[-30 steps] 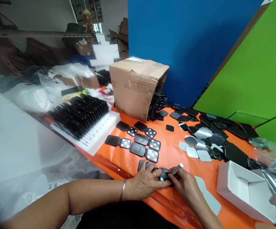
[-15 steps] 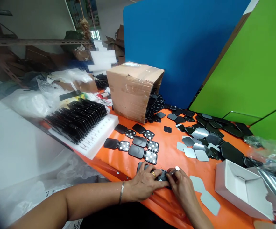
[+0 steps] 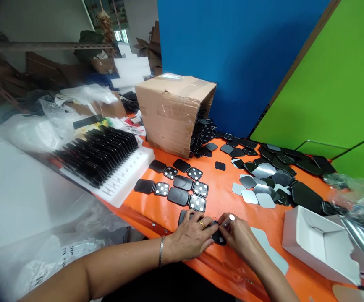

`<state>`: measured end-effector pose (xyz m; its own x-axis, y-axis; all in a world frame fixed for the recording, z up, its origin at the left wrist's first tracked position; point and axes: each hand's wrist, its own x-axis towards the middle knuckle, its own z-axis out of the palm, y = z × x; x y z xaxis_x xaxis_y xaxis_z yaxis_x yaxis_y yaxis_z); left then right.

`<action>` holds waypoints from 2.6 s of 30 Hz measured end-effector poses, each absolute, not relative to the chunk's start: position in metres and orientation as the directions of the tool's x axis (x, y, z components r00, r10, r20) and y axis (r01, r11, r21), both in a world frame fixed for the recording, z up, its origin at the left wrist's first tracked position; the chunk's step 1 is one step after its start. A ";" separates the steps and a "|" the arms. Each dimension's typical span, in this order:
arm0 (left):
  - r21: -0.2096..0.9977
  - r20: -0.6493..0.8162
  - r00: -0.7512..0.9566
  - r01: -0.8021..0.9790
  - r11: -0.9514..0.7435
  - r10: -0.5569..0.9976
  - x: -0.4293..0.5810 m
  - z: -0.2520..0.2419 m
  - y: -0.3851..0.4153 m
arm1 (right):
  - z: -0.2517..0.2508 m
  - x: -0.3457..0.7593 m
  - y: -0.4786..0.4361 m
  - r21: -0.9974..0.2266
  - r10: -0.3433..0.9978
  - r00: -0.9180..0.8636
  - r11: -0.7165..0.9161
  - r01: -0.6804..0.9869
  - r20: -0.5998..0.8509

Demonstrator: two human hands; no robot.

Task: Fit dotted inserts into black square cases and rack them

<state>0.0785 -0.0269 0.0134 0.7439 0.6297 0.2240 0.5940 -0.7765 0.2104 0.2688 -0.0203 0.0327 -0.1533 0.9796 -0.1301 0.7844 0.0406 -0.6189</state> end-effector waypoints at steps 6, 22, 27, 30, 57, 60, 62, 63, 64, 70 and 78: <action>0.160 0.236 0.775 0.564 -0.810 0.586 0.077 0.018 -0.025 | 0.042 0.279 -0.013 -0.692 0.903 -0.329 0.051 0.720 -0.277; 0.307 0.349 0.726 0.509 -0.804 0.593 0.077 0.003 -0.024 | 0.053 0.274 -0.047 -0.899 0.924 -0.154 -0.284 0.334 -0.349; 0.431 0.421 0.684 0.426 -0.795 0.595 0.070 -0.009 -0.023 | 0.042 0.278 -0.050 -0.923 0.942 -0.167 -0.230 0.307 -0.291; 0.477 0.451 0.637 0.420 -0.772 0.625 0.065 -0.014 -0.023 | 0.042 0.282 -0.051 -0.928 0.930 -0.215 -0.227 0.296 -0.296; 0.409 0.455 0.664 0.436 -0.802 0.594 0.062 -0.009 -0.024 | 0.026 0.259 -0.069 -0.667 0.999 -0.007 -0.024 0.745 -0.043; 0.365 0.400 0.727 0.433 -0.824 0.559 0.061 -0.004 -0.024 | 0.020 0.258 -0.069 -0.646 0.999 -0.015 -0.021 0.763 -0.051; 0.338 0.366 0.759 0.431 -0.837 0.539 0.061 0.001 -0.025 | 0.020 0.257 -0.068 -0.632 0.998 -0.027 -0.010 0.775 -0.048; 0.330 0.354 0.768 0.431 -0.840 0.533 0.061 0.003 -0.026 | 0.021 0.257 -0.067 -0.627 0.998 -0.034 -0.002 0.779 -0.046; 0.325 0.345 0.774 0.433 -0.841 0.532 0.061 0.004 -0.027 | 0.023 0.257 -0.066 -0.625 0.998 -0.042 0.003 0.781 -0.048; 0.320 0.310 0.763 0.478 -0.818 0.568 0.062 0.007 -0.030 | 0.041 0.263 -0.063 -0.691 0.970 -0.157 -0.017 0.723 -0.187; 0.314 0.336 0.752 0.479 -0.820 0.568 0.063 0.003 -0.033 | 0.054 0.267 -0.056 -0.712 0.916 -0.315 0.049 0.701 -0.247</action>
